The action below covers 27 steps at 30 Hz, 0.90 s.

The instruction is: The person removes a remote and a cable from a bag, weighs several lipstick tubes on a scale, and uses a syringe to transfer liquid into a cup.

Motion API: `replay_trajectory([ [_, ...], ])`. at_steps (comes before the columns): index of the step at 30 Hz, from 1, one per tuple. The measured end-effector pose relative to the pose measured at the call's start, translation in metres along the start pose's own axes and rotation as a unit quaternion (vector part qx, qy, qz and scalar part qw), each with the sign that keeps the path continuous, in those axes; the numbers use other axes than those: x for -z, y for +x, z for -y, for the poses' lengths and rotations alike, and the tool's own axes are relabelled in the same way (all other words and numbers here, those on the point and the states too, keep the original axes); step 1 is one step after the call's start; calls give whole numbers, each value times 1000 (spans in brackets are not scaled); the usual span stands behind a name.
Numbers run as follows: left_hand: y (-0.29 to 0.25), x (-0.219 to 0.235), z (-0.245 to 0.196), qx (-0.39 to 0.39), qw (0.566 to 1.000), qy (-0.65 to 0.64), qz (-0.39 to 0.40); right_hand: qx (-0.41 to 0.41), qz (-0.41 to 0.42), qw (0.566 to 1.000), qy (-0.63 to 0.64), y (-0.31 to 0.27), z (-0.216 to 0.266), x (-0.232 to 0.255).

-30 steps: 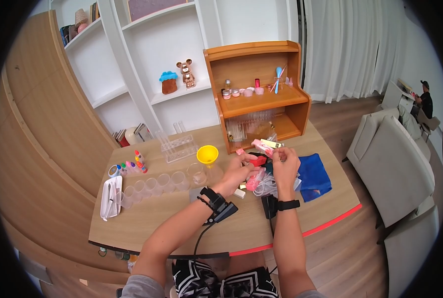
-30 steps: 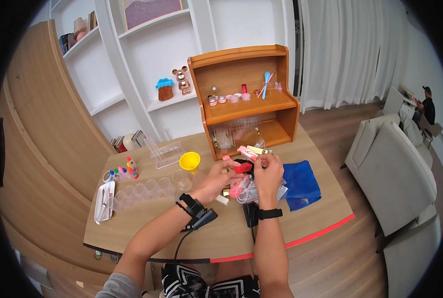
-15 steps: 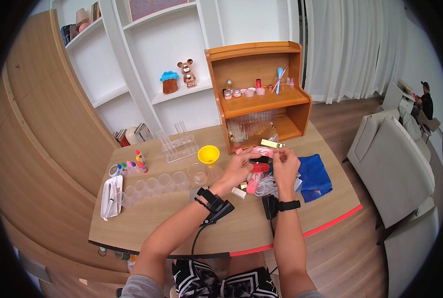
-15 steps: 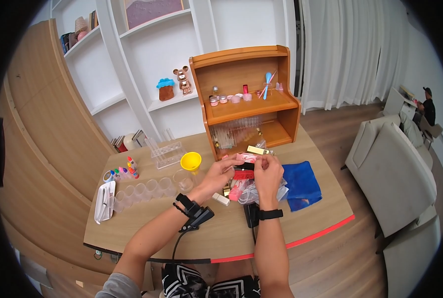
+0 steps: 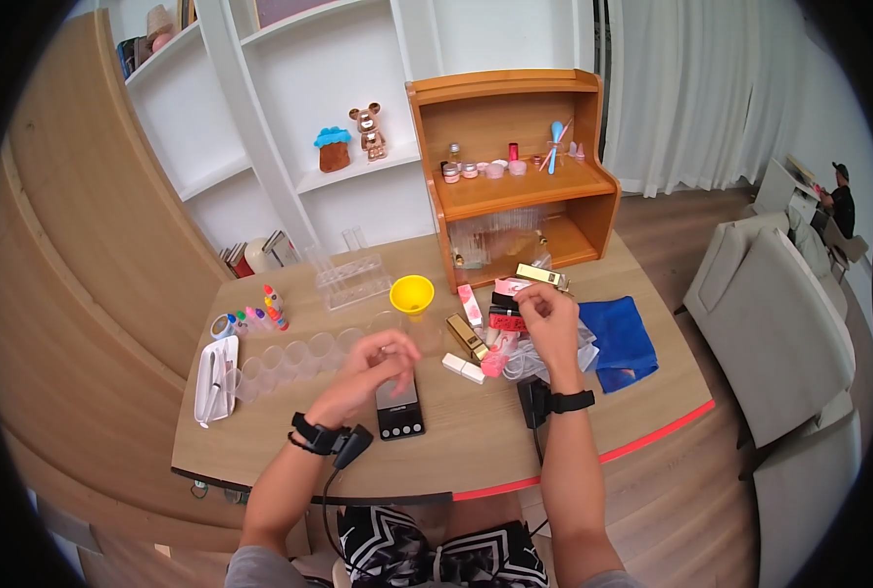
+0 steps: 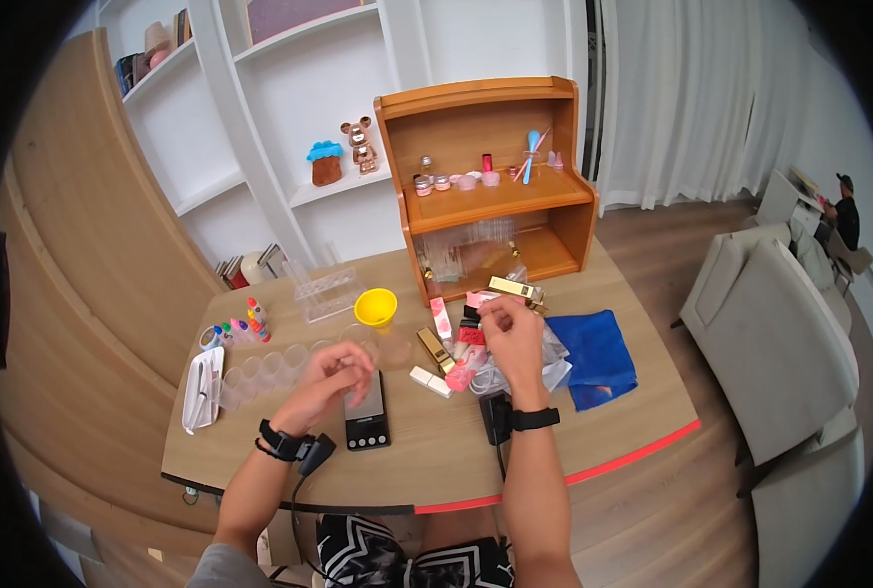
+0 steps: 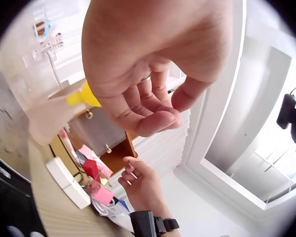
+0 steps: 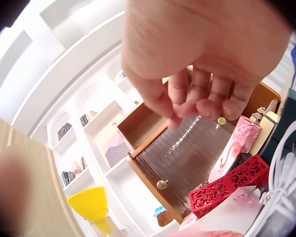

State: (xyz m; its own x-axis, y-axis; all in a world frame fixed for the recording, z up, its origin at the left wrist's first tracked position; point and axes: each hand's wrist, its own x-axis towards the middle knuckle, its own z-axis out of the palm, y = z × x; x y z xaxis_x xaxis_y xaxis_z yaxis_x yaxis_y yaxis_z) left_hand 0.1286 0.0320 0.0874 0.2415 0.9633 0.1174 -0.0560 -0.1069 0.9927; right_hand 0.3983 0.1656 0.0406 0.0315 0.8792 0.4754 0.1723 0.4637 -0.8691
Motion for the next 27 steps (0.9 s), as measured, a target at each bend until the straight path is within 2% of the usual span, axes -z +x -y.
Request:
replay_trajectory([
  [1, -10, 11, 3, 11, 999, -38, 7, -1, 41, 999, -4, -3, 4, -2],
  [2, -19, 20, 6, 22, 997, -75, 14, 0, 44, 999, -4, -5, 8, -4],
  [4, -33, 32, 10, 18, 995, -99, 15, 33, 161, 982, -90, -8, 17, -8],
  [5, -40, 38, 13, 20, 991, -134, 16, -1, 209, 971, -115, -10, 26, -8],
  [6, -45, 43, 16, 23, 985, -169, 19, 1, 212, 970, -115, -12, 25, -10],
  [8, -50, 52, 27, 26, 982, -182, 36, 35, 246, 948, -200, -16, 21, -13],
  [9, -52, 55, 30, 30, 979, -195, 56, -1, 286, 934, -212, -15, 17, -13],
  [13, -51, 63, 37, 44, 977, -180, 107, 72, 268, 936, -217, -19, -2, -16],
  [19, -51, 74, 55, 29, 954, -258, 150, 68, 235, 947, -209, -17, 3, -17],
  [22, -56, 79, 56, 25, 944, -297, 144, 92, 232, 944, -214, -17, 6, -20],
  [27, -57, 84, 57, 41, 939, -313, 132, 88, 178, 951, -236, -15, 7, -23],
])
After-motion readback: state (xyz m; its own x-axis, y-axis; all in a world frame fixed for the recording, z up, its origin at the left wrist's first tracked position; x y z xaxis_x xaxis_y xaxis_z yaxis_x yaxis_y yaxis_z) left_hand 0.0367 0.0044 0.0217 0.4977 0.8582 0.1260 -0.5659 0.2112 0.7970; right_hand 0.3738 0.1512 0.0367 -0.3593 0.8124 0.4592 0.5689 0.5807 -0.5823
